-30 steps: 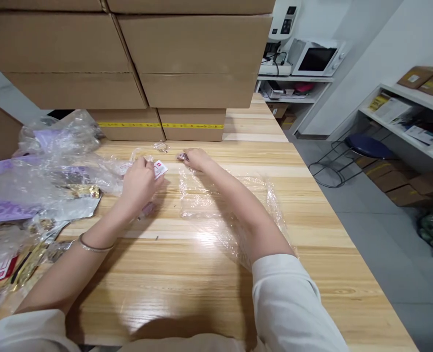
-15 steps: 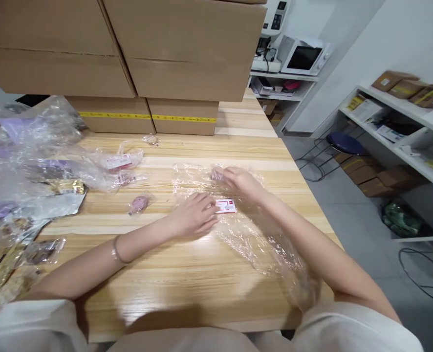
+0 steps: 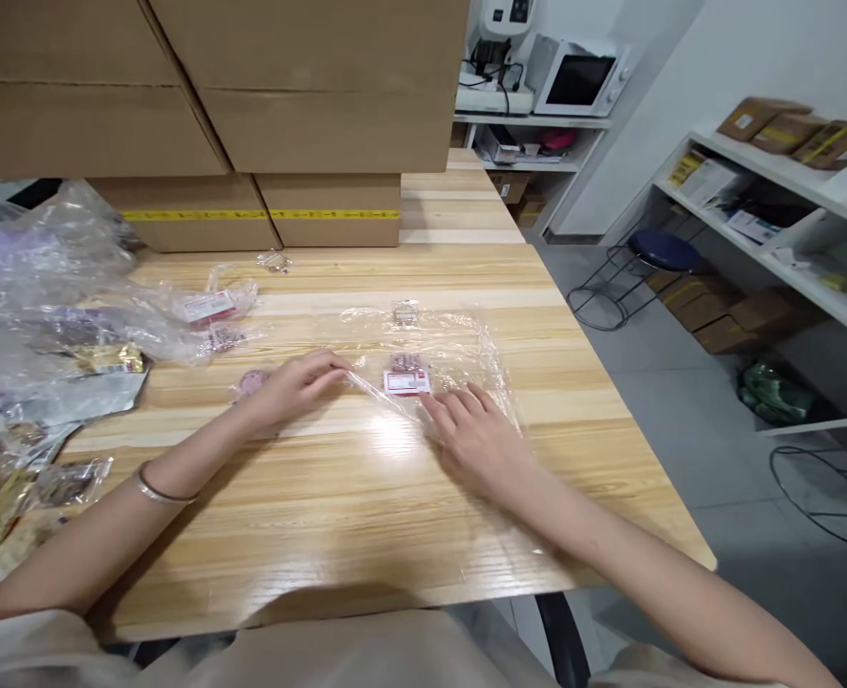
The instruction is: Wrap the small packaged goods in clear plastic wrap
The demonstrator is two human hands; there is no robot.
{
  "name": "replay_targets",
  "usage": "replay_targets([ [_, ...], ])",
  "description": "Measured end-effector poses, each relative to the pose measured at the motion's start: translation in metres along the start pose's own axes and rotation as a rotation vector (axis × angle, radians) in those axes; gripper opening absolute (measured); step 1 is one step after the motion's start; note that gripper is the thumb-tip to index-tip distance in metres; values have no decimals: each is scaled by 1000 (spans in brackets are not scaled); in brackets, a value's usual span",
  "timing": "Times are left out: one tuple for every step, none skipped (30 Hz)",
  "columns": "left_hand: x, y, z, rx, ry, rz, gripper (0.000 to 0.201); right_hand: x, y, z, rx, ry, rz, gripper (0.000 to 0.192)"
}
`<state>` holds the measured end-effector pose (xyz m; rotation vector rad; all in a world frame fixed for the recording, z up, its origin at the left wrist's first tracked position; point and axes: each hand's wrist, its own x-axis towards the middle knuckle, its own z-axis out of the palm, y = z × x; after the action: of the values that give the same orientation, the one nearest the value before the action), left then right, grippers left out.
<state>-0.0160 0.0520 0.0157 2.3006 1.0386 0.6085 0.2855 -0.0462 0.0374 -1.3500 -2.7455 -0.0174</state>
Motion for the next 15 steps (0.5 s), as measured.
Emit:
replay_targets([
  [0,-2,-7,-52,-13,-55,27,-4,1,0,-6,-38,60,41],
  [-1,-5,-14,-84,-33,-99,28,-7,5,0,24,-84,122,36],
  [-2,-8,-19,-97,-58,-134,30,-9,11,-1,93,-134,180,33],
  [-3,-12,-23,-88,-80,-158,31,-9,20,-3,197,-186,231,30],
  [-6,-15,-25,-47,-73,-172,31,-8,29,-6,331,-236,268,28],
  [-8,-18,-25,28,-20,-175,31,-6,39,-8,490,-274,296,27],
  [-12,-20,-23,131,77,-164,30,-3,47,-11,665,-301,318,26],
  [-16,-20,-20,250,198,-120,28,1,55,-12,843,-316,341,25],
  [-19,-19,-15,363,304,-28,26,5,61,-12,1013,-316,371,23],
  [-23,-16,-9,454,360,113,23,11,65,-10,1170,-304,412,24],
  [-26,-13,-2,516,356,281,19,16,67,-7,1305,-274,469,26],
  [-27,-8,5,554,298,451,15,22,69,-3,1407,-238,534,29],
  [-27,-3,13,588,224,598,14,27,69,1,1471,-203,596,32],
  [-25,2,21,632,164,691,15,32,69,6,1494,-164,635,34],
  [-22,7,29,691,136,724,16,36,69,10,1493,-133,653,36],
])
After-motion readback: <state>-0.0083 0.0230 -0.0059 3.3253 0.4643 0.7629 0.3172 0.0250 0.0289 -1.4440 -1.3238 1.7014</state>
